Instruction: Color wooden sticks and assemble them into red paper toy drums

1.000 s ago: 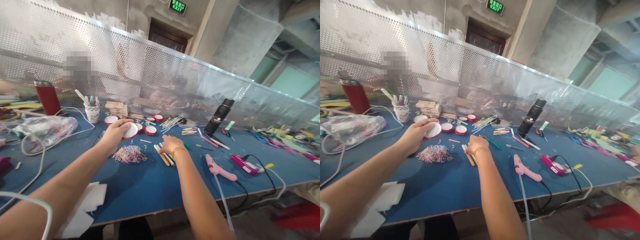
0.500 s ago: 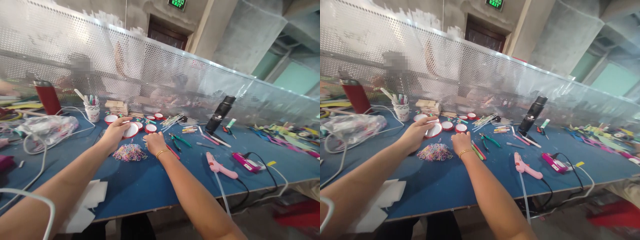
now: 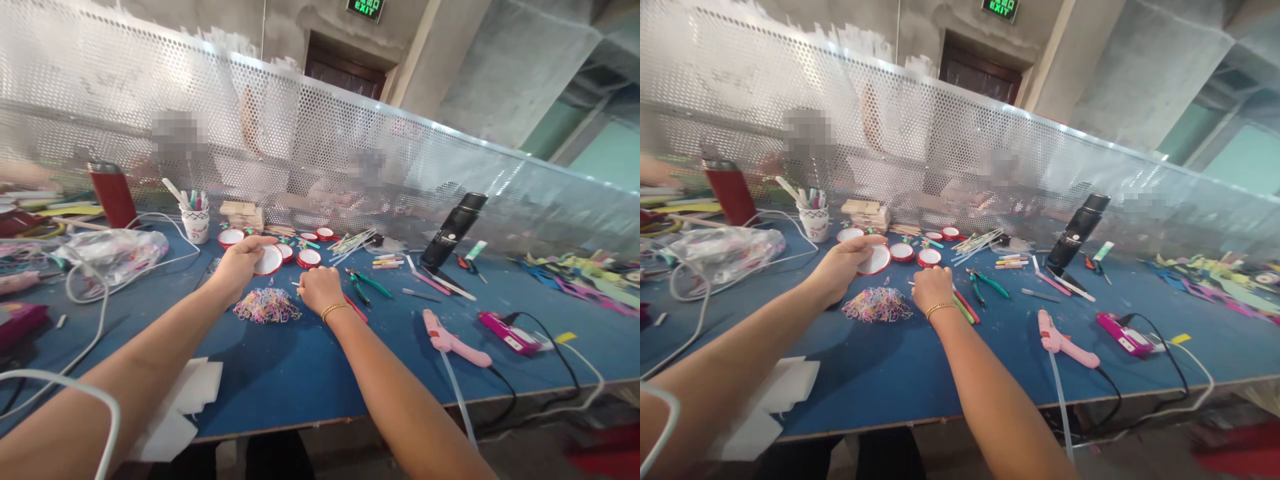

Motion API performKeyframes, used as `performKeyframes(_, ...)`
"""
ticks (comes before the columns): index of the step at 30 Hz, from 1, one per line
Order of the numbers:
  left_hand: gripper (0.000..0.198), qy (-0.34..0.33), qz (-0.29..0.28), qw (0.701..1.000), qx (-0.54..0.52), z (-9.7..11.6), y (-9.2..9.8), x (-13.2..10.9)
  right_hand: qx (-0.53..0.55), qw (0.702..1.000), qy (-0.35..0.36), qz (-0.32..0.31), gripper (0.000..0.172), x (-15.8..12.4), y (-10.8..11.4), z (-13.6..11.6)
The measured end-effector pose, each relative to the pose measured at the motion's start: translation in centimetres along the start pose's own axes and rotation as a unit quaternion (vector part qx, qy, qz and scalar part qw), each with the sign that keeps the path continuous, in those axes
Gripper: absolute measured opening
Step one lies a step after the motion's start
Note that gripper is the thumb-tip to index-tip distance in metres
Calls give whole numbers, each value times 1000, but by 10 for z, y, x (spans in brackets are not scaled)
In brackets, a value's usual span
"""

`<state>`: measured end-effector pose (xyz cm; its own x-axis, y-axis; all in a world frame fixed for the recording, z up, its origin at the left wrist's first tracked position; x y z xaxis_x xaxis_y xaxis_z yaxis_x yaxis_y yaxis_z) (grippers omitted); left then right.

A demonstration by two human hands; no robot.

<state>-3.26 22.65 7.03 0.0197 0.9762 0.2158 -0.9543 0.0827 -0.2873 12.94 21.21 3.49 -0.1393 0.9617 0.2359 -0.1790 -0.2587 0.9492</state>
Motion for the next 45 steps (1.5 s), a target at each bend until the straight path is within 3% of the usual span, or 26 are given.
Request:
performKeyframes(4,18,-11,1,1000,25,2,0,0,57,998,2,13,14,-2,0,-4)
performKeyframes(8,17,-6,8,998,59,1,3,0,168,985,0,40,13,-2,11,2)
performKeyframes(15,25,-62,-45,985,157,8,-8,-2,389,917,18,88,22,-2,24,3)
performKeyframes(21,28,-72,-95,968,220,6,-20,-6,455,881,12,130,20,-7,35,4)
performKeyframes(28,20,-42,-147,967,203,-7,-32,-10,422,892,-6,166,16,-13,44,7)
performKeyframes(37,19,-30,-133,967,214,-17,-24,-7,366,914,7,173,16,-15,47,1)
performKeyframes(40,18,-61,-127,951,275,-12,-21,-7,348,922,11,171,15,-17,49,-1)
performKeyframes(45,13,-81,-97,890,438,4,-20,-14,323,934,21,150,13,-20,49,-10)
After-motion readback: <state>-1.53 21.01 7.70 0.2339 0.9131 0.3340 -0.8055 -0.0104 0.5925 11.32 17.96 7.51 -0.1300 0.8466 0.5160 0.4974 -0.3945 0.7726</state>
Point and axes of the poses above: each hand's wrist, its own x-axis towards the middle knuckle, its own y-axis out of the back of the hand, z = x × y, the point moved 10 cm from there along x, towards the middle knuckle, and after that the axes turned 11 degrees about -x, right-handed, at the moved point
